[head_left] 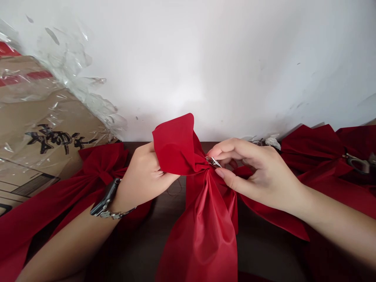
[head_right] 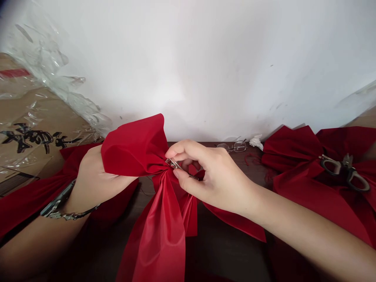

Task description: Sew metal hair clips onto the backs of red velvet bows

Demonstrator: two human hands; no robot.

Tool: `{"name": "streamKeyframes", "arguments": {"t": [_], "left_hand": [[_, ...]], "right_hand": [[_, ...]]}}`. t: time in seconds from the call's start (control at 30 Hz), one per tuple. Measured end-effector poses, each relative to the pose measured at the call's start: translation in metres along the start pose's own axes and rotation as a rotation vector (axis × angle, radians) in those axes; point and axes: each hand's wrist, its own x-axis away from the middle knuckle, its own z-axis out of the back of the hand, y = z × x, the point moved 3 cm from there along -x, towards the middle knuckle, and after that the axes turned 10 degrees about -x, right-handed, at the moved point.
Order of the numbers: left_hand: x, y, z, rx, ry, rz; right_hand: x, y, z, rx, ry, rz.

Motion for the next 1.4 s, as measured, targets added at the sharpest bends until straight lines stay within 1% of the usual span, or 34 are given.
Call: {"name": "streamKeyframes", "arguments": {"t": [0.07,0.2,0.3,0.47,0.53,0.63,0.73,0.83,0.97,1.07,1.2,1.23,1.3,1.4], "left_hand": [[0.000,0.000,0.001,-0.002,-0.033,0.022],[0.001,0.000,0.001,0.012,-0.061,0.032],[0.003,0.002,-0.002,0.035,-0.074,0.072],[0.005,0.005,-0.003,0.068,-0.061,0.212],[0.007,0.007,-0.003,0.108,-0.039,0.284],[0.015,0.010,-0.007,0.190,-0.015,0.416],[0.023,0.014,-0.014,0.279,-0.023,0.524],[0.028,0.018,-0.018,0.351,-0.013,0.590],[0.030,0.021,-0.021,0.468,0.001,0.677],[0.028,0.022,-0.025,0.599,-0.007,0.738],[0.027,0.015,-0.032,0.705,-0.044,0.826],[0.028,0.012,-0.033,0.705,-0.053,0.841],[0.028,0.005,-0.036,0.687,-0.063,0.824],[0.028,-0.003,-0.038,0.658,-0.040,0.706]], "right_hand": [[0.000,0.001,0.000,-0.020,-0.005,-0.013],[0.001,0.001,-0.001,-0.051,-0.016,-0.033],[0.001,0.001,-0.001,-0.067,-0.015,-0.040],[0.001,-0.001,0.000,-0.082,0.027,-0.022],[0.000,-0.003,0.000,-0.086,0.047,-0.016],[-0.001,-0.005,0.000,-0.088,0.063,-0.020],[-0.001,-0.007,-0.001,-0.092,0.069,-0.023],[0.001,-0.009,-0.001,-0.061,0.070,0.000],[0.006,-0.013,-0.002,0.076,0.048,0.078],[0.009,-0.015,-0.003,0.158,0.029,0.134],[0.007,-0.012,-0.003,0.144,0.032,0.140],[0.005,-0.010,-0.002,0.114,0.037,0.130],[0.003,-0.006,-0.002,0.038,0.039,0.100],[0.000,0.001,0.000,-0.060,0.032,0.062]]}}
